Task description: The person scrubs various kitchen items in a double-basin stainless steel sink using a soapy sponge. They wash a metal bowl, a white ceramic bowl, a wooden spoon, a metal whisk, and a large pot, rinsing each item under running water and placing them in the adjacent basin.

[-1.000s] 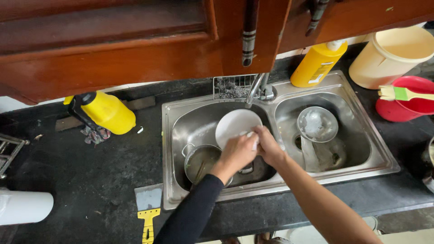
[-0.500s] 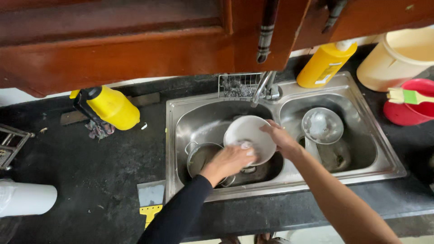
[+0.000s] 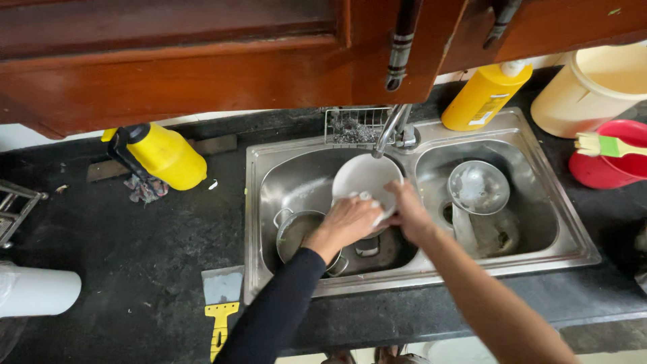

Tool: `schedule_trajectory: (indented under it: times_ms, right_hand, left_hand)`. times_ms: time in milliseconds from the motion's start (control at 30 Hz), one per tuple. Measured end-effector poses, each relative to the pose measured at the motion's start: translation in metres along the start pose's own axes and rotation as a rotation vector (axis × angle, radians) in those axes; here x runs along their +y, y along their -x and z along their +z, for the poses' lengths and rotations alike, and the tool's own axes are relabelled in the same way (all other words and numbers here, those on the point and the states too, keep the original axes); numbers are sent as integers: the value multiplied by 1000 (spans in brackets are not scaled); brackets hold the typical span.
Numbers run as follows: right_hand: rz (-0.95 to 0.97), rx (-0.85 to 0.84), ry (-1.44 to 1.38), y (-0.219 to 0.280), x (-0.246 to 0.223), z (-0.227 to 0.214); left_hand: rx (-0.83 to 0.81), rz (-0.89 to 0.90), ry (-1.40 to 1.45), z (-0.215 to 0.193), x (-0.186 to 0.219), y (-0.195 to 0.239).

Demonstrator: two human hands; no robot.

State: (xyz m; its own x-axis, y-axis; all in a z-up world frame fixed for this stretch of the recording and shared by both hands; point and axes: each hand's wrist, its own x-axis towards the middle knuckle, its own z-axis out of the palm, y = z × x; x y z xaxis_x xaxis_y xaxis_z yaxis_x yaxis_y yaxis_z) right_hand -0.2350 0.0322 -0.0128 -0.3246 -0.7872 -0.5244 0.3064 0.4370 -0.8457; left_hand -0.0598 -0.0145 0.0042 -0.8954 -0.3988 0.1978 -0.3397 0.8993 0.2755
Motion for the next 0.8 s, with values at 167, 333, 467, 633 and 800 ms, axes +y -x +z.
schedule_trajectory:
  times_ms: [167,333,467,633,800]
  right_hand:
    - [24,-53,50,-12,8,-8]
    - [53,11,49,10,0,-2]
    - [51,-19,-189,-10,24,3]
    - [-275,-3,207,-27,11,-34]
    - [-646,68,999,-4,-17,-27]
  left_hand:
    - [-77,36,176,-5,20,12]
    - [-138,-42,-23,3,2,6]
    - [132,-151,173,22,24,-3]
    - [-117,116,-201,7,-14,20]
    - [79,-138,160,-53,-1,-1]
